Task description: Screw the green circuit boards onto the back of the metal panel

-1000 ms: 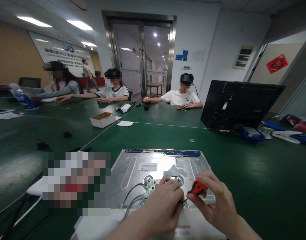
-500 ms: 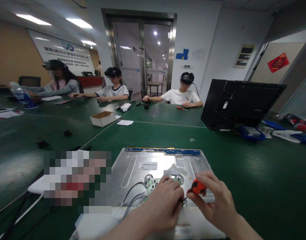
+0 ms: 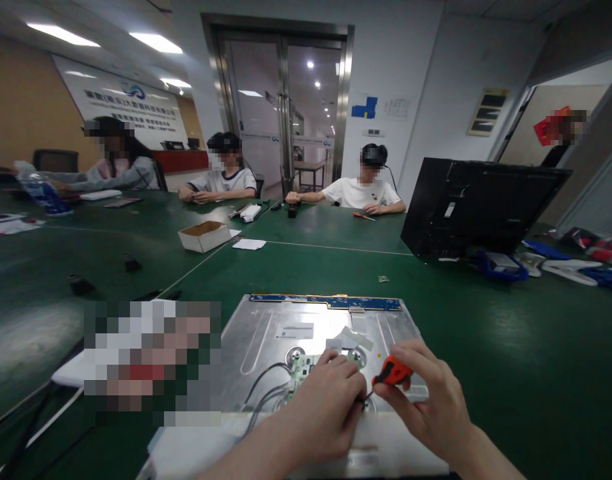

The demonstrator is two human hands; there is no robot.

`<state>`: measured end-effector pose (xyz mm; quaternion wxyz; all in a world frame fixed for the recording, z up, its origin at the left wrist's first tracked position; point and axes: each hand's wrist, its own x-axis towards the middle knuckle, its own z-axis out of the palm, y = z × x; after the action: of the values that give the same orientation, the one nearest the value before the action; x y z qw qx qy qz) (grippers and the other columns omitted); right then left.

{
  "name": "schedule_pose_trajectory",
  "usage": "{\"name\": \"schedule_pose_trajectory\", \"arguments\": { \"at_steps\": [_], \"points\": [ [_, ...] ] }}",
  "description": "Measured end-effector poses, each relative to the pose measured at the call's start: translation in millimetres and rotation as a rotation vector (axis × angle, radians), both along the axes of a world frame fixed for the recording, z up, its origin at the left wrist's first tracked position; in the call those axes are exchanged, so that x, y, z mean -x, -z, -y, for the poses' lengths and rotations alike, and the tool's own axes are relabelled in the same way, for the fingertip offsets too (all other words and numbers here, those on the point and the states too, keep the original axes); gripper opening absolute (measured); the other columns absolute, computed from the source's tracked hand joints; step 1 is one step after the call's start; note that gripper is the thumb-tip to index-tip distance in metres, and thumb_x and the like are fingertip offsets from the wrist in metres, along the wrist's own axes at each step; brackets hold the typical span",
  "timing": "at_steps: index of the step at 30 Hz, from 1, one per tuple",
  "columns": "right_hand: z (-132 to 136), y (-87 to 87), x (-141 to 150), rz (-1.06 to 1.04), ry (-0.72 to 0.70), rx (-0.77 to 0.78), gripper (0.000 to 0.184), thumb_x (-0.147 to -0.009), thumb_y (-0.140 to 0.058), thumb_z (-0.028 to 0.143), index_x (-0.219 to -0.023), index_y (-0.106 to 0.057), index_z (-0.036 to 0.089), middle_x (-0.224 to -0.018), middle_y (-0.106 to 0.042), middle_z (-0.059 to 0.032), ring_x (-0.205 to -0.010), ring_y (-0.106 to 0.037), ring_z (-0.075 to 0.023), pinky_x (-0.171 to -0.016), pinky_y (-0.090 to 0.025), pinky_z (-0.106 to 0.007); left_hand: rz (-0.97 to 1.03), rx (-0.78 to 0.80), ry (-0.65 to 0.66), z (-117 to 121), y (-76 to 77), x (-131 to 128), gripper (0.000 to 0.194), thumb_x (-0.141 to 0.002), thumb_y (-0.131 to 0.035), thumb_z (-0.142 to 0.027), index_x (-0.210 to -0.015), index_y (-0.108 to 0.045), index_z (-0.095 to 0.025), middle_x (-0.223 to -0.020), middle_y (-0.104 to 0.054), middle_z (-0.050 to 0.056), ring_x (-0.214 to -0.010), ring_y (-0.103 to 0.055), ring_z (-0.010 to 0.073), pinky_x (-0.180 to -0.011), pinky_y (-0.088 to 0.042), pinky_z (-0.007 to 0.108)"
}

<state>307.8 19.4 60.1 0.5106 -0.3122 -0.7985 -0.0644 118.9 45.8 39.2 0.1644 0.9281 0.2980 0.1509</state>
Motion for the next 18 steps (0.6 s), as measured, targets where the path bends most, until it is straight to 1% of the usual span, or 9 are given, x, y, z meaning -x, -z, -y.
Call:
{"name": "schedule_pose_trajectory", "arguments": {
  "at_steps": [2,4,6,7,9,13,15,18],
  "points": [
    [1.5,0.0,-0.2,0.019,0.014,0.013,0.037,-0.097,-0.054,0.023,-0.132,-0.044,0.021,-0.092,-0.066,-0.0043,-0.062,-0.060,-0.0124,-0.052,-0.052,-0.022,0.007,0.005,0.001,-0.3,0.2,-0.1,0.020,-0.079,-0.057,-0.011,-0.097,-0.061,-0.018,-0.100,-0.067,0.006,-0.096,-0.060,0.0235,-0.090,-0.037,0.041],
    [3.9,0.0,-0.1,0.051,0.030,0.037,0.038,-0.097,-0.049,0.019,-0.135,-0.043,0.018,-0.103,-0.067,-0.0085,-0.064,-0.062,-0.0123,-0.058,-0.055,-0.024,0.006,0.005,0.002,-0.4,-0.8,0.2,0.019,-0.080,-0.057,-0.011,-0.097,-0.061,-0.018,-0.100,-0.067,0.006,-0.095,-0.060,0.0237,-0.090,-0.037,0.041],
    [5.4,0.1,0.5,0.072,0.032,0.054,0.042,-0.097,-0.044,0.015,-0.139,-0.041,0.017,-0.108,-0.068,-0.0104,-0.067,-0.064,-0.0127,-0.063,-0.056,-0.026,-0.001,0.004,0.004,-0.4,-2.3,0.6,0.017,-0.081,-0.056,-0.013,-0.096,-0.061,-0.018,-0.099,-0.067,0.007,-0.094,-0.060,0.0240,-0.090,-0.038,0.042],
    [5.5,0.3,1.0,0.072,0.027,0.058,0.043,-0.097,-0.043,0.014,-0.140,-0.040,0.017,-0.107,-0.068,-0.0098,-0.067,-0.064,-0.0127,-0.063,-0.056,-0.025,-0.004,0.004,0.003,-0.3,-2.9,0.8,0.016,-0.082,-0.056,-0.014,-0.096,-0.061,-0.018,-0.100,-0.067,0.007,-0.095,-0.060,0.0243,-0.089,-0.038,0.042],
    [4.6,0.7,1.7,0.052,0.017,0.056,0.043,-0.097,-0.046,0.014,-0.140,-0.040,0.020,-0.101,-0.068,-0.0068,-0.065,-0.063,-0.0124,-0.059,-0.055,-0.024,-0.009,0.007,0.002,-0.1,-3.5,1.1,0.015,-0.082,-0.056,-0.014,-0.096,-0.061,-0.019,-0.101,-0.067,0.007,-0.096,-0.060,0.0247,-0.090,-0.038,0.042],
    [1.9,1.6,1.8,0.015,0.006,0.042,0.043,-0.097,-0.053,0.020,-0.138,-0.042,0.024,-0.089,-0.065,-0.0021,-0.059,-0.059,-0.0119,-0.049,-0.051,-0.022,-0.007,0.019,-0.007,0.0,-2.5,0.8,0.021,-0.081,-0.056,-0.011,-0.099,-0.062,-0.020,-0.102,-0.068,0.007,-0.098,-0.060,0.0247,-0.092,-0.038,0.042],
    [2.5,1.6,1.1,0.027,0.009,0.052,0.043,-0.098,-0.052,0.021,-0.140,-0.041,0.023,-0.092,-0.066,-0.0037,-0.061,-0.060,-0.0123,-0.051,-0.052,-0.022,-0.007,0.017,-0.011,0.1,-2.0,0.4,0.019,-0.081,-0.056,-0.011,-0.097,-0.062,-0.019,-0.100,-0.067,0.007,-0.096,-0.060,0.0244,-0.091,-0.038,0.042],
    [4.8,1.3,0.3,0.071,0.021,0.074,0.044,-0.099,-0.045,0.018,-0.142,-0.039,0.019,-0.107,-0.067,-0.0093,-0.065,-0.062,-0.0127,-0.060,-0.056,-0.025,-0.012,0.007,-0.011,0.6,-2.4,-0.1,0.015,-0.082,-0.057,-0.013,-0.095,-0.062,-0.018,-0.100,-0.067,0.007,-0.095,-0.060,0.0246,-0.090,-0.038,0.042]
  ]
}}
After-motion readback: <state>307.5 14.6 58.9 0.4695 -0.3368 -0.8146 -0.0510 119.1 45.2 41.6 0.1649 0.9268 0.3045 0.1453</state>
